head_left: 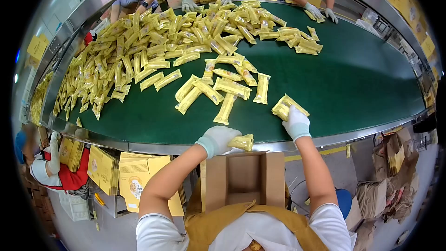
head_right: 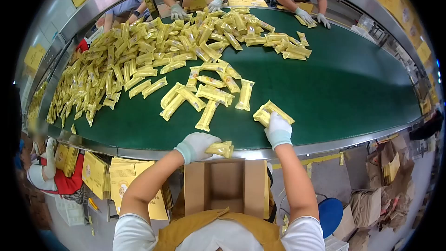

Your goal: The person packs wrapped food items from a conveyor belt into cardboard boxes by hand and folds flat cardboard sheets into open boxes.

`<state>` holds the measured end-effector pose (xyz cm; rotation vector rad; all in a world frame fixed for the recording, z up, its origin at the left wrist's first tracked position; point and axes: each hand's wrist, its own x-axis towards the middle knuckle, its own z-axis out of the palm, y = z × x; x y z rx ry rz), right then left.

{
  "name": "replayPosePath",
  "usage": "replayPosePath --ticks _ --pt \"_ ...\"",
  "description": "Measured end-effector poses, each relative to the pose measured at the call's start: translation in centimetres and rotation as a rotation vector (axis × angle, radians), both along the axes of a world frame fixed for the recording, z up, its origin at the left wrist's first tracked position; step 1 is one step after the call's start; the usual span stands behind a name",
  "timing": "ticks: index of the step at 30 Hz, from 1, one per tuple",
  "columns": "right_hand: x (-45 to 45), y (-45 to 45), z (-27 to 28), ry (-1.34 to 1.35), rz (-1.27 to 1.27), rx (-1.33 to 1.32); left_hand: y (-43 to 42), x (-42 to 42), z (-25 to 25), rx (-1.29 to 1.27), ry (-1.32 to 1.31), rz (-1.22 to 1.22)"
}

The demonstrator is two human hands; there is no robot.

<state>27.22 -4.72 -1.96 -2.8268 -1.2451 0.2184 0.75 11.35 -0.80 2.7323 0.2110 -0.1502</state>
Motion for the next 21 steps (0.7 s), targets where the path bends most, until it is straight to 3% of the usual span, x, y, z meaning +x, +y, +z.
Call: replayPosePath --ticks 6,8,12,15,19,21 --pt "2.5 -1.4 -4.0 -0.231 0.171 0.118 -0.7 -0.2 3.5 0.145 0.204 0.051" --pt "2.5 -2.7 -5.5 -0.409 0.291 0.194 1.6 -2.1 0.2 0.285 0.032 0.161" --pt "-2.3 -4.7 -1.1 -0.286 0.392 0.239 4.9 -7.5 -6.1 0.662 -0.251 0.175" --pt "-1.8 -5.4 -2.5 -0.402 0.462 0.215 1.5 -7.5 -1.8 0.496 -0.119 0.199" --pt "0.1 -4.2 -0.2 -0.13 0.324 -0.021 2.1 -5.4 0.8 0.257 0.172 0.276" --pt "0.1 -2.5 2.5 -0.013 0.305 -0.26 2.2 -5.8 -0.6 0.351 0.025 0.234"
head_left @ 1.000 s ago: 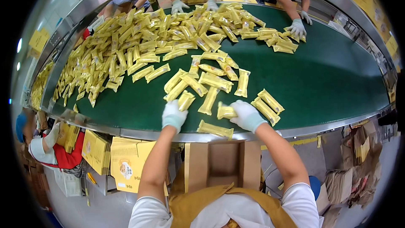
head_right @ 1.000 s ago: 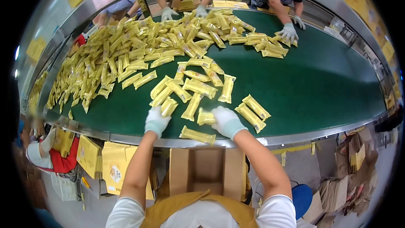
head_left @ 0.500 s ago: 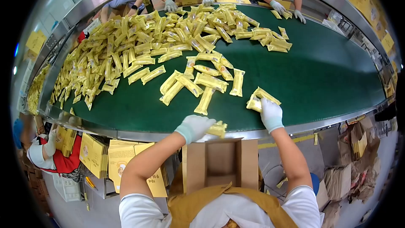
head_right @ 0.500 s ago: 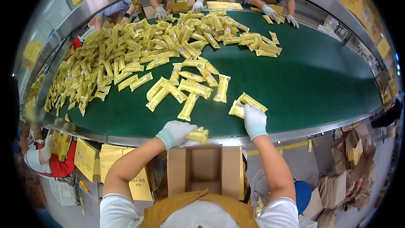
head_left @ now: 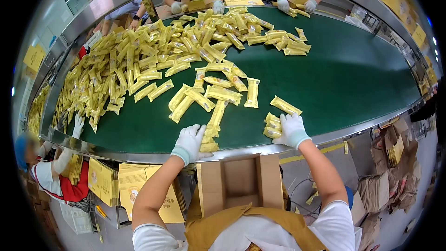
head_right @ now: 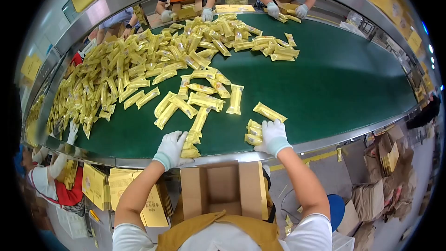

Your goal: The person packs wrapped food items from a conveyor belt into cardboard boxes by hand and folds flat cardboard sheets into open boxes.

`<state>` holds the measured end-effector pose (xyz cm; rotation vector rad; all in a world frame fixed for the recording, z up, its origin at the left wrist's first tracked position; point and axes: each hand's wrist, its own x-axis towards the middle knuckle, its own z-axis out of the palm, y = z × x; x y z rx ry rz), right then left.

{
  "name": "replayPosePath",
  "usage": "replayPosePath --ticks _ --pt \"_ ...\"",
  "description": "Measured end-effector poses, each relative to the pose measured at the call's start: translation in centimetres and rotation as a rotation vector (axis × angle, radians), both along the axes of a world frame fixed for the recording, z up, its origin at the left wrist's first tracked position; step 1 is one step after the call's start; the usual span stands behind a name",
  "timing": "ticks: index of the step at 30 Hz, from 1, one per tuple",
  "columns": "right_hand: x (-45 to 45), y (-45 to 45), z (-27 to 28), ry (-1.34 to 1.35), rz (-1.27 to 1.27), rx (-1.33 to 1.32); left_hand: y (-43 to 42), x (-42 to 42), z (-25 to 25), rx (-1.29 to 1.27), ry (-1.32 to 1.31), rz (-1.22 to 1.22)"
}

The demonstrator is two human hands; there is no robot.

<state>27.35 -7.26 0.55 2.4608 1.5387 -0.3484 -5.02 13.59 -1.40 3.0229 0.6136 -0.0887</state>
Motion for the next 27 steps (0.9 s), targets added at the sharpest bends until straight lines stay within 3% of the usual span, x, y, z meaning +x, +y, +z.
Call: replayPosePath --ticks 1,5,8,10,12,14,15,18,19,22,24,27 --pt "0.3 0.2 0.0 -0.007 0.036 0.089 0.3 -0.2 -0.4 0.059 -0.062 -0.032" --pt "3.0 2.9 3.9 0.054 -0.145 0.217 0.1 -0.6 0.0 -0.113 0.139 0.078" --pt "7.3 3.8 1.2 0.197 -0.246 0.294 0.2 0.1 1.5 -0.317 0.008 0.264" --pt "7.8 3.9 -0.2 0.524 -0.37 0.168 0.8 1.2 1.1 -0.675 -0.311 0.346" --pt "6.7 3.2 0.5 0.537 -0.381 0.192 1.7 4.6 2.2 -1.182 -0.53 0.429" --pt "5.4 2.9 0.1 0.332 -0.277 0.141 1.6 8.0 1.6 -1.327 -0.717 0.541" --pt "5.0 2.6 0.0 0.264 -0.214 0.118 1.2 9.5 4.2 -1.134 -0.508 0.696" --pt "3.5 1.0 -1.5 0.072 -0.054 0.205 2.9 13.4 -1.9 -0.769 -0.36 0.564" --pt "2.7 0.2 -2.1 0.001 0.017 0.301 2.0 13.7 -0.3 -0.734 -0.3 0.509" --pt "1.0 -0.7 -1.0 0.221 0.038 0.262 -0.3 13.9 2.1 -0.504 -0.029 0.351" --pt "0.3 -0.9 -0.5 0.245 0.16 0.344 -1.5 13.2 1.7 -0.326 0.114 0.114" --pt "0.3 -1.9 -1.8 0.17 0.304 0.431 -2.7 11.1 0.3 -0.201 0.06 -0.041"
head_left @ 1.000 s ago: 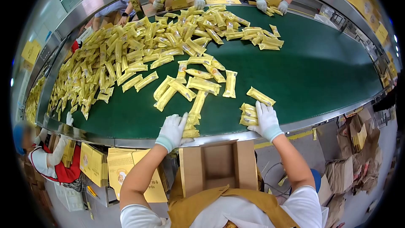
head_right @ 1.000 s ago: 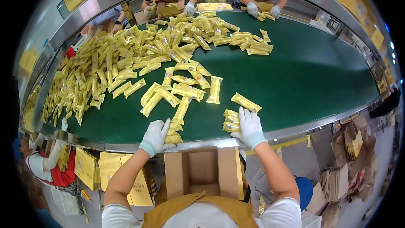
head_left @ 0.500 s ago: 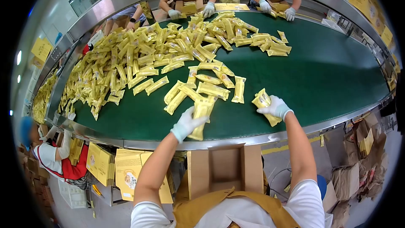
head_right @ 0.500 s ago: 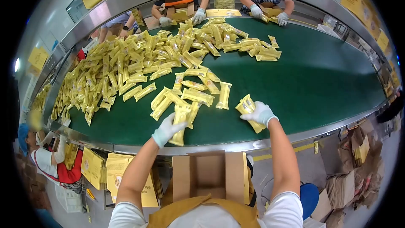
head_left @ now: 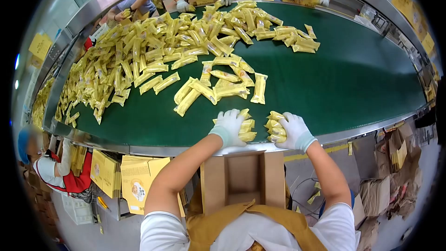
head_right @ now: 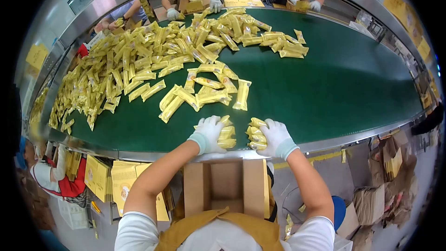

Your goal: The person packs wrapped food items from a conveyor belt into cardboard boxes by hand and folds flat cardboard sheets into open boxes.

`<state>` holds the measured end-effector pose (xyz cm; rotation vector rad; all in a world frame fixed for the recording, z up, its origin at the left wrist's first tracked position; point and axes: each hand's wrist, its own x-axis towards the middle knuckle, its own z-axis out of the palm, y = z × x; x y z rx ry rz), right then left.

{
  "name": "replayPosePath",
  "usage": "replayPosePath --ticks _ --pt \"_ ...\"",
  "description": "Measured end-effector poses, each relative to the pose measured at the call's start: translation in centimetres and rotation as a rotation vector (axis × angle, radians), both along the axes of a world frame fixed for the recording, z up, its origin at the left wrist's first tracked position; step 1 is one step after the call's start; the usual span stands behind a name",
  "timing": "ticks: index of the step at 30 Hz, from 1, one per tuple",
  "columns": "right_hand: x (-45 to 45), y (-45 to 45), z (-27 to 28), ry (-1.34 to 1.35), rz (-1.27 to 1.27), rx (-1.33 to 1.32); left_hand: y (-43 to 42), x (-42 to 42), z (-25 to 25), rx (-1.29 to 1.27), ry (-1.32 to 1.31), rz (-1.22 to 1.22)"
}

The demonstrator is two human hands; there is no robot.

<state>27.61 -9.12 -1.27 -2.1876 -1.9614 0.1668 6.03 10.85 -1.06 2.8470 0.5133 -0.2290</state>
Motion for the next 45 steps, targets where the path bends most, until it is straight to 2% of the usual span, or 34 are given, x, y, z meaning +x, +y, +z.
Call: replayPosePath --ticks 4,6,8,11,12,13,14,15,16,17,19,20,21,22,23,25,26,27,28,29,30,31,35,37,40,43,45 --pt "-0.6 -0.6 -0.4 -0.157 -0.077 -0.02 -0.9 -1.2 0.7 -0.006 -0.012 0.04" --pt "-1.0 -0.1 -0.3 -0.126 -0.189 -0.143 -1.3 -1.3 0.3 0.06 -0.05 0.087" --pt "-1.2 0.6 0.2 -0.117 -0.262 -0.273 -1.4 -1.0 0.3 0.042 0.044 0.171" --pt "-1.0 0.3 -0.4 0.035 -0.352 -0.204 -1.2 -1.5 0.8 0.012 0.043 0.305" --pt "-1.1 -0.1 0.0 0.194 -0.406 -0.129 -0.9 -2.0 0.8 -0.012 0.005 0.343" --pt "-1.3 -0.6 0.6 0.535 -0.392 -0.025 -0.5 -2.6 0.8 -0.039 -0.033 0.382" --pt "-1.7 -1.3 1.4 0.874 -0.368 0.084 0.0 -3.6 0.2 -0.097 -0.15 0.456" --pt "-2.0 -2.1 2.5 1.211 -0.333 0.2 0.7 -4.8 -1.6 -0.133 -0.41 0.486" --pt "-2.6 -3.1 4.3 1.436 -0.343 0.149 2.3 -5.8 -3.8 -0.356 -0.622 0.479" --pt "-3.1 -4.2 5.5 1.548 -0.293 0.089 3.5 -6.8 -5.1 -0.579 -0.831 0.469" --pt "-4.1 -5.6 7.6 1.773 -0.166 -0.047 2.7 -9.8 -1.9 -1.435 -0.923 0.669" --pt "-5.0 -5.5 9.9 1.562 -0.004 -0.153 2.6 -11.0 -2.4 -1.632 -1.048 0.639" --pt "-5.9 -5.1 11.2 1.345 0.154 -0.245 0.9 -11.4 -0.3 -1.655 -1.159 0.594" --pt "-8.0 -4.8 10.5 1.192 0.335 -0.076 -0.4 -11.7 1.1 -1.807 -1.234 0.546" --pt "-9.3 -3.4 11.9 0.643 0.482 -0.183 -1.5 -11.9 2.1 -1.96 -1.307 0.489" --pt "-14.4 -3.0 12.7 0.048 0.468 -0.456 -3.1 -12.1 4.1 -2.078 -1.272 0.326" --pt "-16.5 -2.3 11.6 -0.054 0.496 -0.53 -4.5 -12.0 5.3 -2.135 -1.251 0.34" --pt "-18.3 -1.2 9.5 -0.16 0.518 -0.605 -5.0 -11.8 5.2 -2.187 -1.211 0.223" --pt "-19.5 -0.4 7.6 -0.269 0.534 -0.68 -6.1 -11.6 5.5 -2.133 -1.183 0.239" --pt "-20.2 -0.1 6.5 -0.246 0.546 -0.678 -6.9 -11.6 6.0 -2.081 -1.152 0.251" --pt "-20.7 0.2 5.5 -0.224 0.557 -0.676 -7.1 -11.8 6.8 -2.222 -1.034 0.397" --pt "-20.9 0.4 4.7 -0.201 0.57 -0.675 -8.0 -12.0 7.3 -2.052 -0.925 0.411" --pt "-21.3 0.8 1.7 -0.042 0.546 -0.942 -9.1 -11.7 5.4 -1.604 -0.701 0.124" --pt "-22.4 0.1 1.3 -0.163 0.551 -0.969 -9.9 -10.9 4.8 -1.479 -0.652 0.091" --pt "-24.3 -1.4 -2.1 -0.161 0.497 -0.945 -11.8 -10.4 4.8 -1.119 -0.574 0.086" --pt "-26.0 -2.4 -6.4 -0.116 0.432 -0.92 -11.6 -9.7 2.9 -0.209 -0.767 -0.206" --pt "-26.3 -2.9 -8.1 -0.091 0.391 -0.909 -11.8 -9.8 2.5 -0.127 -0.693 -0.2"
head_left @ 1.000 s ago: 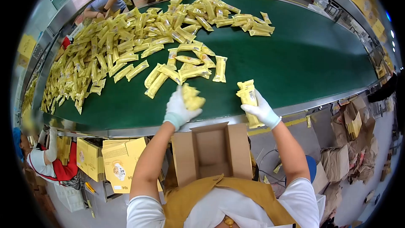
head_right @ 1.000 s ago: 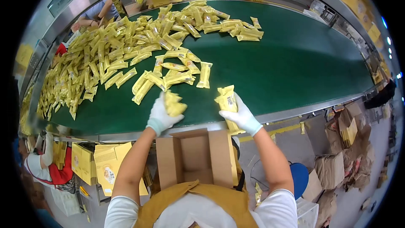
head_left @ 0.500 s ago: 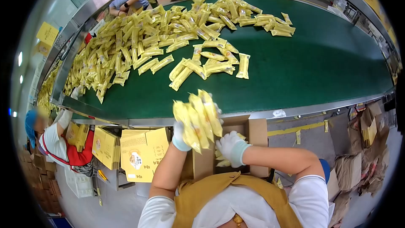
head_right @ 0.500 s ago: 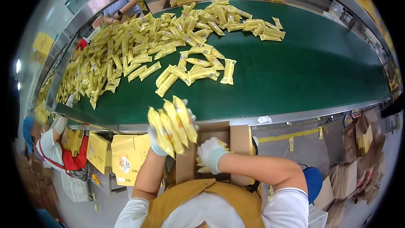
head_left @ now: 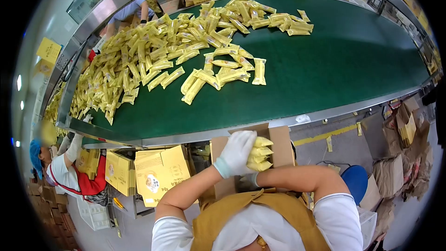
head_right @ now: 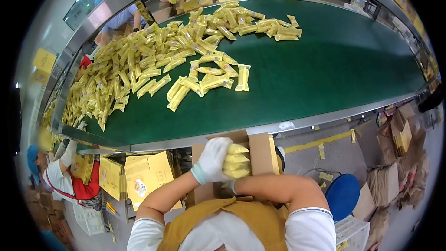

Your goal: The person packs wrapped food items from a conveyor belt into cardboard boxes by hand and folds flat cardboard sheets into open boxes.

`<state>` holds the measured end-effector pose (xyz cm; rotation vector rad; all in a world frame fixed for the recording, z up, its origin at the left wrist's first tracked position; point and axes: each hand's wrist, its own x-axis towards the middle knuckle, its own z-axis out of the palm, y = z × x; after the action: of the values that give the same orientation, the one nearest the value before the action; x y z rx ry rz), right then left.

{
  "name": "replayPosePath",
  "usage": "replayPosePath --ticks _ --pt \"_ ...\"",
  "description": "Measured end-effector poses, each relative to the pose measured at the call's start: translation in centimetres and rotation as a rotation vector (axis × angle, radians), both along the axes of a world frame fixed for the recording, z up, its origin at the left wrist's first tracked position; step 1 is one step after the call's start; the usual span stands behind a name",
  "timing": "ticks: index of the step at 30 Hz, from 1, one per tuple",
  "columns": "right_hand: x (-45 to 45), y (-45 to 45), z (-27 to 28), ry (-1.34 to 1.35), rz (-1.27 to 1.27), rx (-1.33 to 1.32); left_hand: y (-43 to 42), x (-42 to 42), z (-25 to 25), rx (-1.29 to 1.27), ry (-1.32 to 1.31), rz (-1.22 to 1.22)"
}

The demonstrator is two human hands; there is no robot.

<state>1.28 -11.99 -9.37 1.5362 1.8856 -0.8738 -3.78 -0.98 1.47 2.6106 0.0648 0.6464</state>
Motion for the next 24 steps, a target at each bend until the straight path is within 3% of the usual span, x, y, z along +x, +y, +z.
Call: replayPosePath --ticks 6,9,15,18,21,24 --pt "0.3 -0.9 -2.4 0.01 -0.075 0.015 -2.7 0.2 -2.8 0.39 0.139 0.236" --pt "0.5 -1.6 -3.0 -0.005 -0.096 0.021 -3.8 0.8 -2.9 0.389 0.265 0.309" --pt "0.8 -2.3 -4.1 -0.007 -0.115 0.042 -3.4 1.6 -2.2 0.338 0.407 0.287" --pt "0.4 -2.5 -4.7 -0.026 -0.104 0.074 -2.6 2.0 -1.2 0.093 0.484 0.223" --pt "0.4 -3.1 -4.8 -0.077 -0.071 0.116 -1.5 2.4 -3.9 -0.116 0.511 0.206" --pt "0.5 -3.3 -4.7 -0.064 -0.081 0.122 -1.5 2.2 -4.4 -0.105 0.473 0.209"
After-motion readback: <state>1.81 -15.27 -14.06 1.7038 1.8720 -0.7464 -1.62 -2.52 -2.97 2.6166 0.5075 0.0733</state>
